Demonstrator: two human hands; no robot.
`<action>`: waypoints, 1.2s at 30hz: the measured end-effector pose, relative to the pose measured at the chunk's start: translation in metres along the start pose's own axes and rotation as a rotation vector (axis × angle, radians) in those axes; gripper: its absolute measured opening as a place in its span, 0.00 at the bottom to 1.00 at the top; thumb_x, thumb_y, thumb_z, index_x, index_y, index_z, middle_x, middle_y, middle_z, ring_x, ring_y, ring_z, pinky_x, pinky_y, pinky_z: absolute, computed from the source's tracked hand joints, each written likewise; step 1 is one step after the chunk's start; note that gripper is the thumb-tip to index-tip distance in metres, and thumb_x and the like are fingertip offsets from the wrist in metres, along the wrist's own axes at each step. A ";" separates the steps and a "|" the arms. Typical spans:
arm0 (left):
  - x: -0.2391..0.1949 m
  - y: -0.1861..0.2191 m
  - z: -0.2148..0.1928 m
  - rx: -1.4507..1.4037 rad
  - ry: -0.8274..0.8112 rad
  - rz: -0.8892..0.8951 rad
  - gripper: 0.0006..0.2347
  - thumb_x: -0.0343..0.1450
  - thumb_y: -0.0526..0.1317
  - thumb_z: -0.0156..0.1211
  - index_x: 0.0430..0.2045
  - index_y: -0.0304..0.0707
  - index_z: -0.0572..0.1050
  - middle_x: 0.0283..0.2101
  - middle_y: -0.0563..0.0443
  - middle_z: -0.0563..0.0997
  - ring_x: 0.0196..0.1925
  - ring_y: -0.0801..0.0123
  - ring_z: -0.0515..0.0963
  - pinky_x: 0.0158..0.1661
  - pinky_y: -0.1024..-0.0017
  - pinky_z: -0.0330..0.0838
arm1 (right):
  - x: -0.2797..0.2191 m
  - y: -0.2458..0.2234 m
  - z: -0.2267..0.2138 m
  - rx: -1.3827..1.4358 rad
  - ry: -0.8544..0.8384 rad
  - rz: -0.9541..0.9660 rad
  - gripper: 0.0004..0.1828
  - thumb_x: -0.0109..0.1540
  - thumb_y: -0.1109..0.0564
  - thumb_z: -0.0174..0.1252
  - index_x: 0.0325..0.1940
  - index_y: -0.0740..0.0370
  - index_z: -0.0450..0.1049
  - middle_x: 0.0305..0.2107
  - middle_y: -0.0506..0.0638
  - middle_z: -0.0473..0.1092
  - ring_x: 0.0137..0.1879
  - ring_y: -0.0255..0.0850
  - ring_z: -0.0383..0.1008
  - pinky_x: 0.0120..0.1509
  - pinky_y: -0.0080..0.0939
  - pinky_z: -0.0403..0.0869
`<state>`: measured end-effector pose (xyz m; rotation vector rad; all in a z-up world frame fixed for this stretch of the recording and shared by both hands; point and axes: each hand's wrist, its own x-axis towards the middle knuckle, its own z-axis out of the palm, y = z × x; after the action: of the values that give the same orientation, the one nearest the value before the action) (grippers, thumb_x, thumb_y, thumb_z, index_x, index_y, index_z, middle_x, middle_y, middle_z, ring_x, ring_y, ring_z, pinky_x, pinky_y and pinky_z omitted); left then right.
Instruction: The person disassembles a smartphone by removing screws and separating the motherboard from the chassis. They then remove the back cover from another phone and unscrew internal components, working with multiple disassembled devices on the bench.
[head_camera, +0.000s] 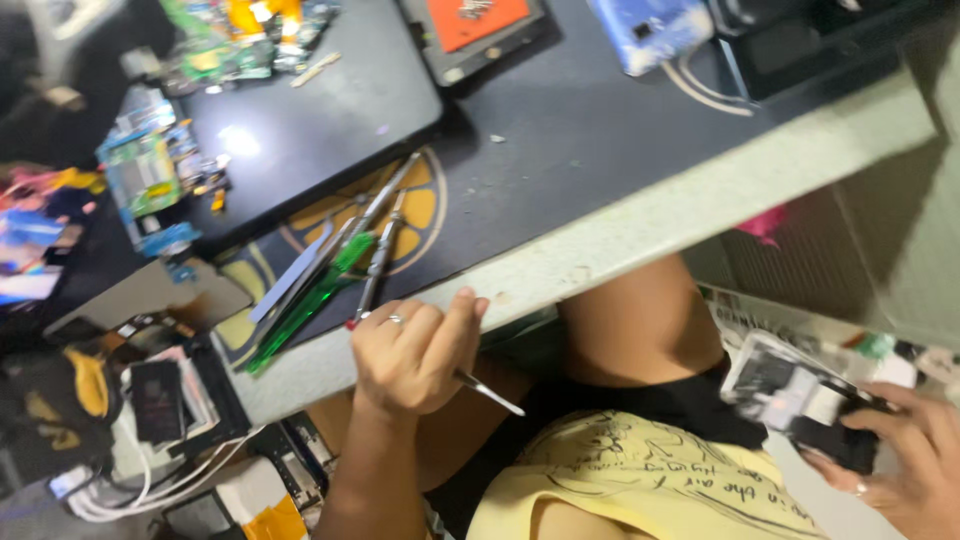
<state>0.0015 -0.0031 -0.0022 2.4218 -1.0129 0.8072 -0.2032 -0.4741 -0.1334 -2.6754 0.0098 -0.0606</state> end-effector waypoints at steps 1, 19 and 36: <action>-0.001 0.001 -0.001 -0.010 -0.009 -0.005 0.08 0.68 0.28 0.72 0.37 0.25 0.78 0.20 0.54 0.67 0.19 0.68 0.69 0.22 0.69 0.61 | -0.019 0.010 0.007 -0.010 0.011 0.082 0.32 0.40 0.45 0.76 0.42 0.64 0.76 0.54 0.62 0.72 0.51 0.48 0.74 0.53 0.41 0.75; 0.000 0.001 -0.001 0.013 -0.053 -0.085 0.08 0.68 0.31 0.73 0.37 0.28 0.79 0.20 0.54 0.66 0.19 0.68 0.69 0.21 0.69 0.63 | -0.009 0.125 0.045 0.026 0.101 0.975 0.15 0.59 0.51 0.68 0.40 0.66 0.76 0.37 0.57 0.73 0.39 0.45 0.73 0.45 0.38 0.72; 0.000 0.005 0.003 0.048 -0.027 -0.108 0.08 0.69 0.31 0.73 0.37 0.28 0.79 0.20 0.54 0.67 0.19 0.68 0.69 0.22 0.69 0.62 | 0.186 -0.101 0.021 0.011 0.438 -0.761 0.22 0.53 0.65 0.75 0.44 0.57 0.70 0.41 0.55 0.72 0.47 0.55 0.72 0.56 0.57 0.69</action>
<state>-0.0012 -0.0077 -0.0035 2.5106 -0.8737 0.7723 -0.0170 -0.3776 -0.0996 -2.4416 -0.8546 -0.8679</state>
